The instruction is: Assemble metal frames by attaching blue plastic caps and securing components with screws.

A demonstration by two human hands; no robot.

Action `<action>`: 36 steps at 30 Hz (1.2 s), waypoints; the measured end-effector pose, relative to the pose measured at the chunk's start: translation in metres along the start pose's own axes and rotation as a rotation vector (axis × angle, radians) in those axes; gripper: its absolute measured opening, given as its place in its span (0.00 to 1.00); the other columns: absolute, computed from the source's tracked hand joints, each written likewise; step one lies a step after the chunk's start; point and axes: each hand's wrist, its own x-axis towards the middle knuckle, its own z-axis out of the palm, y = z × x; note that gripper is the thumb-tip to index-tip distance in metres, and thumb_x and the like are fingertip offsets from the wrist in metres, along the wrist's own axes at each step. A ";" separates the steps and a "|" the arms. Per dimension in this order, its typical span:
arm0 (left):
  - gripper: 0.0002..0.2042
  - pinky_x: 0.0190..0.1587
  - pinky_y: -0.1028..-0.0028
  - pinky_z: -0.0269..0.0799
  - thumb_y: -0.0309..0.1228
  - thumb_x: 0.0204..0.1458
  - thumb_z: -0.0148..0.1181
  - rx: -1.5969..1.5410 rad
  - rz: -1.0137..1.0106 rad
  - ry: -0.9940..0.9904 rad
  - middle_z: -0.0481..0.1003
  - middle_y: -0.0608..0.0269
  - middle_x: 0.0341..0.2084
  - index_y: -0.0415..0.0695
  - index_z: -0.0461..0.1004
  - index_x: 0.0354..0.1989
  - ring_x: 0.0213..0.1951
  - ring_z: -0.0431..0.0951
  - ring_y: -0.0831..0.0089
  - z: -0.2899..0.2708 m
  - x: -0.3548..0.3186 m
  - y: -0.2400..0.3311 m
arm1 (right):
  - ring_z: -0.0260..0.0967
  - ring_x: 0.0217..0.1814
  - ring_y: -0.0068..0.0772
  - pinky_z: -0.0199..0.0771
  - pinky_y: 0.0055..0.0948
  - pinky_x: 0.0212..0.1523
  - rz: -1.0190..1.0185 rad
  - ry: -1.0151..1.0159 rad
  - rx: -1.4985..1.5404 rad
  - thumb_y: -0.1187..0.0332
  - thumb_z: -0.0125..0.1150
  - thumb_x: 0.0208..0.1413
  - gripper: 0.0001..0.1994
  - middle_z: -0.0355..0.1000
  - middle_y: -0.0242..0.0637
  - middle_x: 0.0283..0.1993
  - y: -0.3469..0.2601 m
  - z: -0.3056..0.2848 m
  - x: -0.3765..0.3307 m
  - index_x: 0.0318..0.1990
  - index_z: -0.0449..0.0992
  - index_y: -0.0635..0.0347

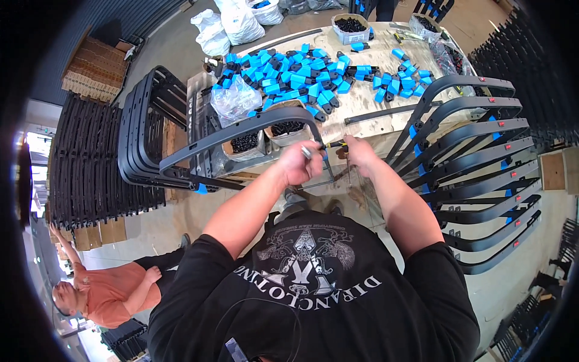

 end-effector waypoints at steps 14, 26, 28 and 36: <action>0.08 0.40 0.62 0.80 0.32 0.59 0.56 0.538 0.140 -0.015 0.82 0.52 0.32 0.40 0.76 0.35 0.36 0.84 0.62 -0.013 0.020 -0.023 | 0.59 0.19 0.24 0.56 0.31 0.16 -0.229 0.239 -0.314 0.52 0.67 0.60 0.24 0.68 0.35 0.25 0.011 0.019 -0.004 0.38 0.70 0.69; 0.11 0.37 0.63 0.76 0.30 0.57 0.51 1.160 0.300 0.394 0.80 0.48 0.28 0.34 0.76 0.32 0.33 0.82 0.59 -0.015 0.035 -0.053 | 0.73 0.35 0.34 0.73 0.39 0.36 -0.118 0.262 -0.346 0.50 0.68 0.57 0.28 0.77 0.51 0.36 0.001 0.029 -0.012 0.39 0.76 0.78; 0.10 0.33 0.62 0.75 0.30 0.56 0.54 1.222 0.302 0.510 0.79 0.49 0.26 0.35 0.76 0.33 0.29 0.80 0.61 -0.019 0.058 -0.066 | 0.74 0.38 0.34 0.73 0.39 0.39 -0.074 0.240 -0.324 0.50 0.69 0.56 0.28 0.77 0.53 0.39 0.001 0.030 -0.013 0.39 0.76 0.78; 0.13 0.43 0.53 0.77 0.32 0.54 0.60 1.041 0.550 0.365 0.79 0.37 0.35 0.31 0.74 0.38 0.36 0.81 0.43 -0.005 0.021 -0.052 | 0.72 0.29 0.34 0.72 0.40 0.31 -0.125 0.224 -0.330 0.52 0.68 0.56 0.27 0.77 0.47 0.30 0.000 0.028 -0.018 0.39 0.76 0.77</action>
